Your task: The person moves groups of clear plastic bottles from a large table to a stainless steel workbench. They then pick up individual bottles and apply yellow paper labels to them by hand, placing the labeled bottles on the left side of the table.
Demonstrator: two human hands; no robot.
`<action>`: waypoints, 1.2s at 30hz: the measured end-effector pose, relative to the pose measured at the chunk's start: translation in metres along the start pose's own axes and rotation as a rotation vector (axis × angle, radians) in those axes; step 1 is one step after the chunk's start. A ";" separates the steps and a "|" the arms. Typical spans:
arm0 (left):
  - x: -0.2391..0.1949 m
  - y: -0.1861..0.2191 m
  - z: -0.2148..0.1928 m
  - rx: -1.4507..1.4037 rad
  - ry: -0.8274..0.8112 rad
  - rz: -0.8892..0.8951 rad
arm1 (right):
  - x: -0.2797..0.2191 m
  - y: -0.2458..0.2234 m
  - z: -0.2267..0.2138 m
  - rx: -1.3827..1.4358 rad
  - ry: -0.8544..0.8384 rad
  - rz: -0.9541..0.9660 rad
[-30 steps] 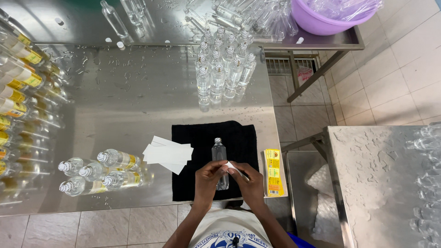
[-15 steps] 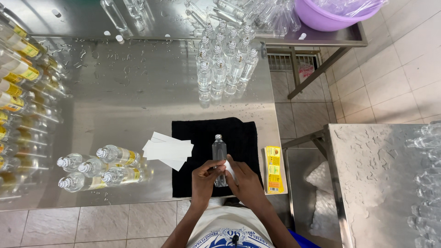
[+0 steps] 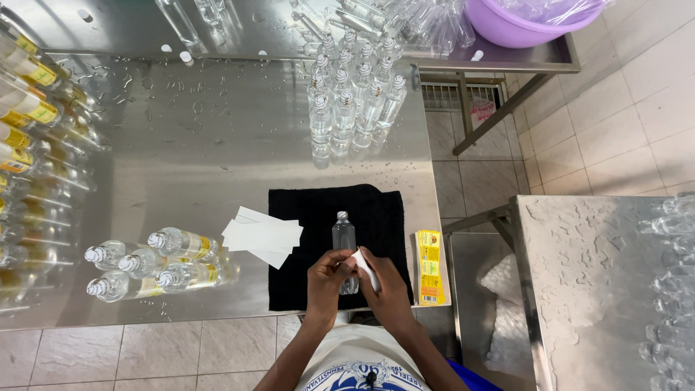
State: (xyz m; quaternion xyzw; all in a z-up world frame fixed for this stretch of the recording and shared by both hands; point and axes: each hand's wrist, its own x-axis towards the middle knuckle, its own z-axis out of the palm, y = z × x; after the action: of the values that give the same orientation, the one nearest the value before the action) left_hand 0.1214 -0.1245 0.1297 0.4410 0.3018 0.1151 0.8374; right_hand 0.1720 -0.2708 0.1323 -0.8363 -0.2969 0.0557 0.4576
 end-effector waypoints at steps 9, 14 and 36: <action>-0.005 0.011 0.008 0.158 -0.118 -0.045 | 0.007 -0.020 -0.017 0.047 0.110 0.053; -0.003 0.008 0.012 0.207 -0.106 0.020 | 0.012 -0.025 -0.021 0.140 0.130 0.170; -0.007 0.001 0.028 0.389 -0.154 0.121 | 0.018 -0.008 -0.026 0.155 0.339 0.148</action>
State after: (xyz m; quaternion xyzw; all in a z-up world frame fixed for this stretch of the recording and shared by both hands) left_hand 0.1333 -0.1462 0.1449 0.6190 0.2264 0.0705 0.7487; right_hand 0.1930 -0.2772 0.1568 -0.8155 -0.1483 -0.0298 0.5587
